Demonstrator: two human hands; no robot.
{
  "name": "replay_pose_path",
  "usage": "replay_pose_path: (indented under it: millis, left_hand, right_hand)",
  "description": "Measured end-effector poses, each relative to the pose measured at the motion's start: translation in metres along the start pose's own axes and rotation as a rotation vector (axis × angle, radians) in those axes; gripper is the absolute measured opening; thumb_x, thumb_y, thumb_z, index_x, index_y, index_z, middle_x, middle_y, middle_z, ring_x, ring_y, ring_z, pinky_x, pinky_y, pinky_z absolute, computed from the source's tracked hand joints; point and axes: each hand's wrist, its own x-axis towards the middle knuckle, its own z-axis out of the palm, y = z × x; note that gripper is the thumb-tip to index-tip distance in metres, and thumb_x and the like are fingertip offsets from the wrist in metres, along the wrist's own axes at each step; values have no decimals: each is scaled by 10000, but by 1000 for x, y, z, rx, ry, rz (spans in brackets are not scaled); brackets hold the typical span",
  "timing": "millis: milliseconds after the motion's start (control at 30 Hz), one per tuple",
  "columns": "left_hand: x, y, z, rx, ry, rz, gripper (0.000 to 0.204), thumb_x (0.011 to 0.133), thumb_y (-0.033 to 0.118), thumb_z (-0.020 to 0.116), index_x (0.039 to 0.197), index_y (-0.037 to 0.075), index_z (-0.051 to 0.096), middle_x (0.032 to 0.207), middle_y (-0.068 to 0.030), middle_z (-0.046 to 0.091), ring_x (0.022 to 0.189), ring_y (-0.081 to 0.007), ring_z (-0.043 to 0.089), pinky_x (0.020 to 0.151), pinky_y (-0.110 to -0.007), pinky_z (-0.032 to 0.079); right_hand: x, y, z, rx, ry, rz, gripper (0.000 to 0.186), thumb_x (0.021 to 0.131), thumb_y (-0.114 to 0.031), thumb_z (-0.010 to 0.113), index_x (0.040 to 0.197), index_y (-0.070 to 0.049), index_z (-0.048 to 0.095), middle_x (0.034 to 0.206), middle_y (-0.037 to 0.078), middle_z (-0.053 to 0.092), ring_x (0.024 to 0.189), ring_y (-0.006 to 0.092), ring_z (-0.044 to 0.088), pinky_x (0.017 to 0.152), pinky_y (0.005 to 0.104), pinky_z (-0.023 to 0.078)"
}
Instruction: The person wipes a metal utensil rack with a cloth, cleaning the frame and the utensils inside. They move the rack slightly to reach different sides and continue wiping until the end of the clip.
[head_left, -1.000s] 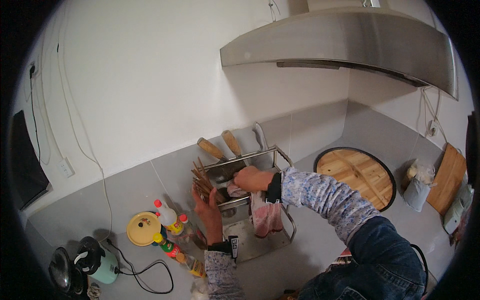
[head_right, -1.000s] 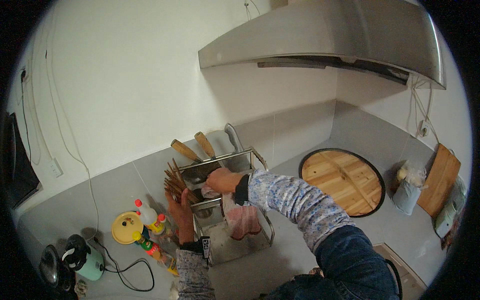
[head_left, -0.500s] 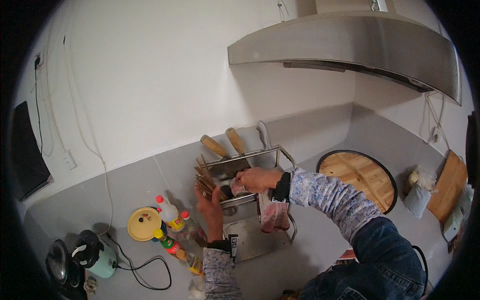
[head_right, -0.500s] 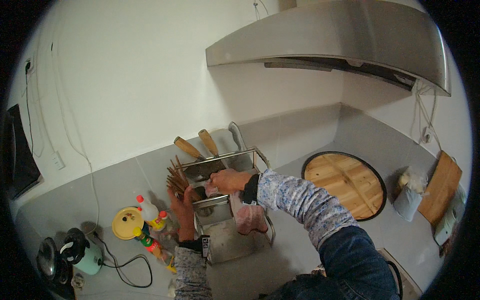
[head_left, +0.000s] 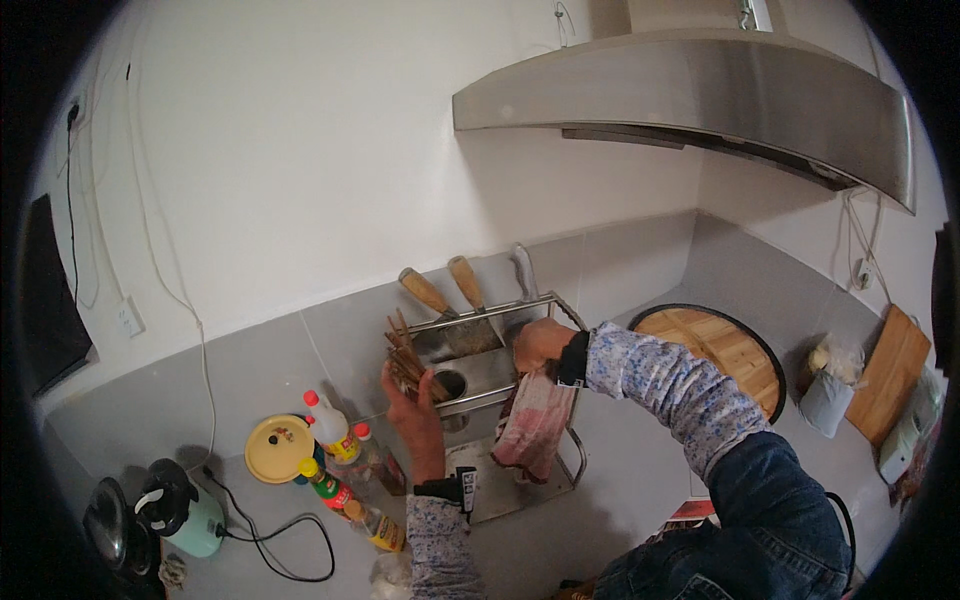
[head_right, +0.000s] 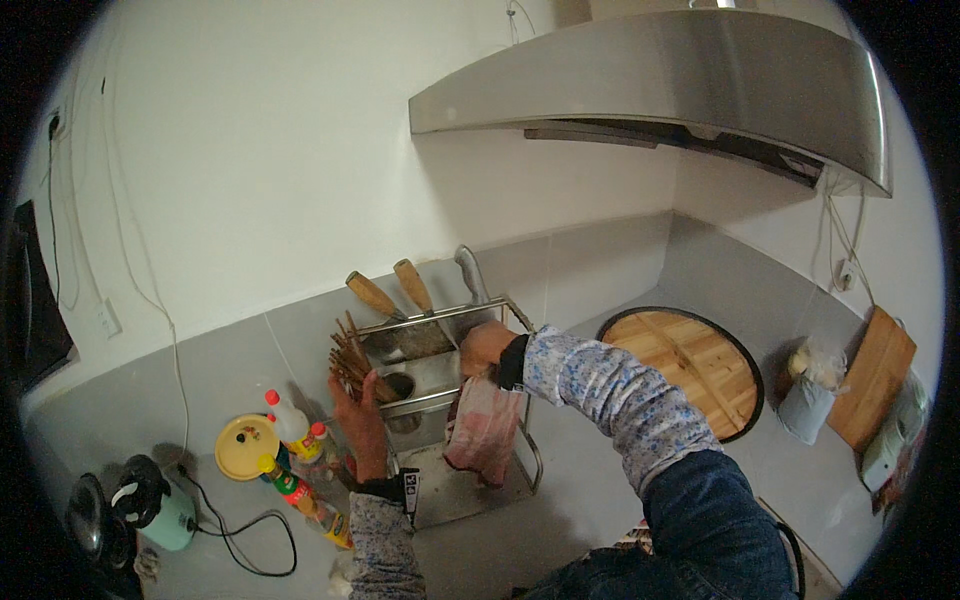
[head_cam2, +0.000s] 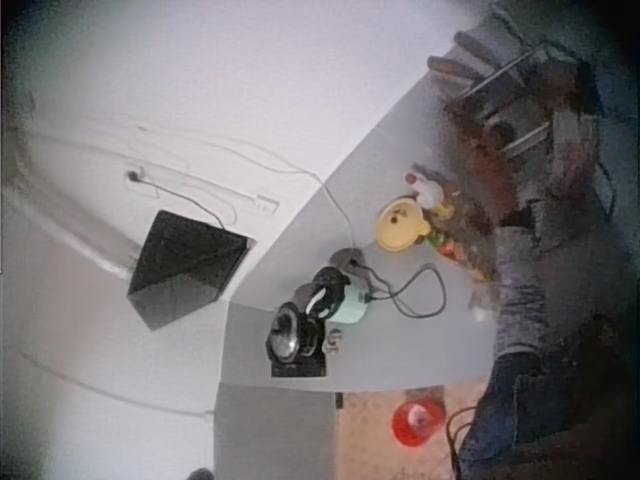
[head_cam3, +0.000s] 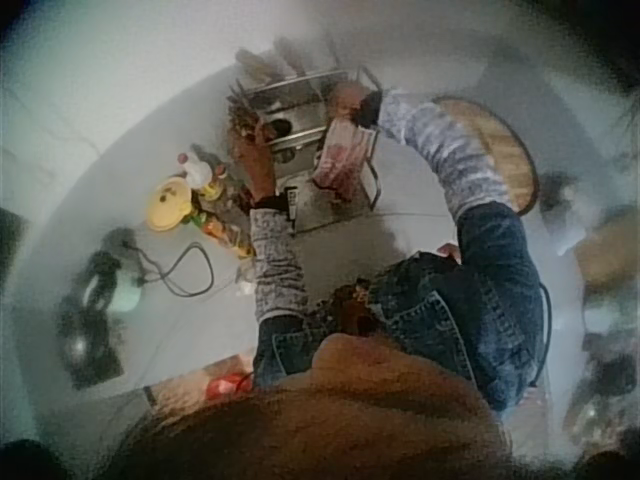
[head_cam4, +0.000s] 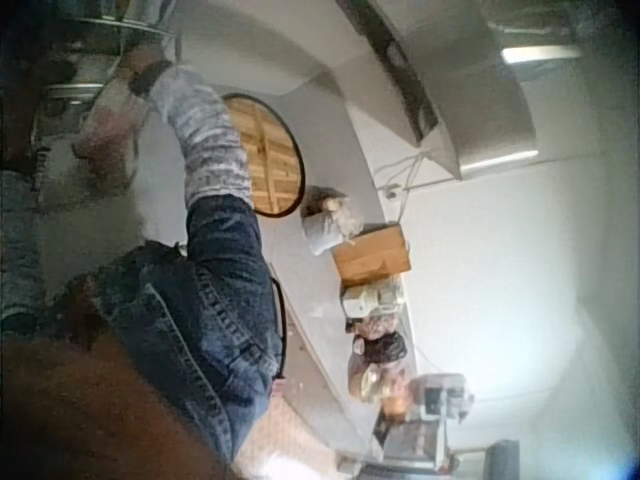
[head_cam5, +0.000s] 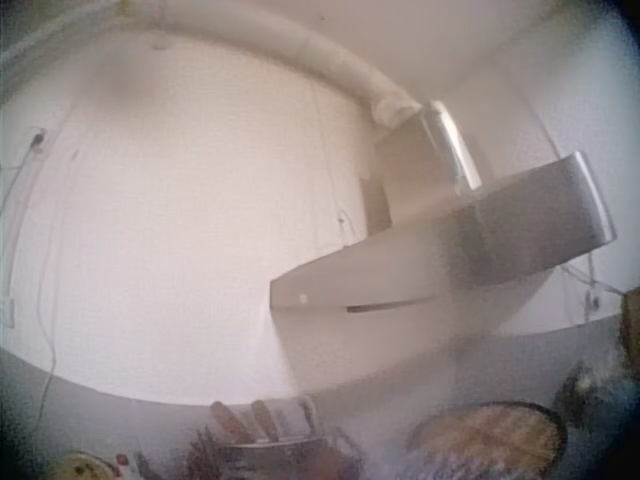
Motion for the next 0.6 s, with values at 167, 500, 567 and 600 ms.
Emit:
replay_pose_path:
  millis: [167, 500, 567, 600]
  left_hand:
    - [-2, -4, 3, 23, 44, 40, 486, 917, 201, 652, 1271, -41, 424, 1137, -204, 610, 960, -225, 601, 835, -349, 488]
    - [4, -28, 11, 91, 135, 129, 529, 882, 187, 688, 1313, 39, 418, 1015, -237, 654, 889, -308, 673, 739, -392, 515]
    - [3, -28, 11, 156, 127, 72, 523, 884, 177, 685, 1309, 28, 418, 1024, -243, 651, 902, -311, 671, 748, -391, 514]
    - [3, -28, 11, 122, 116, 80, 524, 884, 175, 685, 1308, 25, 418, 1031, -244, 649, 911, -310, 670, 753, -389, 513]
  right_hand:
    - [2, -12, -7, 48, -26, -59, 308, 730, -281, 537, 872, -86, 727, 847, 164, 689, 800, 375, 657, 704, 461, 516]
    - [19, -49, -12, 527, 161, -562, 191, 759, -178, 538, 808, -39, 660, 657, 159, 609, 594, 294, 577, 590, 424, 447]
    - [15, -51, -13, 760, 79, -581, 233, 742, -111, 541, 926, -39, 665, 690, 144, 615, 610, 248, 559, 608, 376, 451]
    - [13, -50, -14, 816, 54, -582, 271, 738, -95, 538, 970, -45, 668, 715, 147, 628, 633, 257, 576, 622, 378, 458]
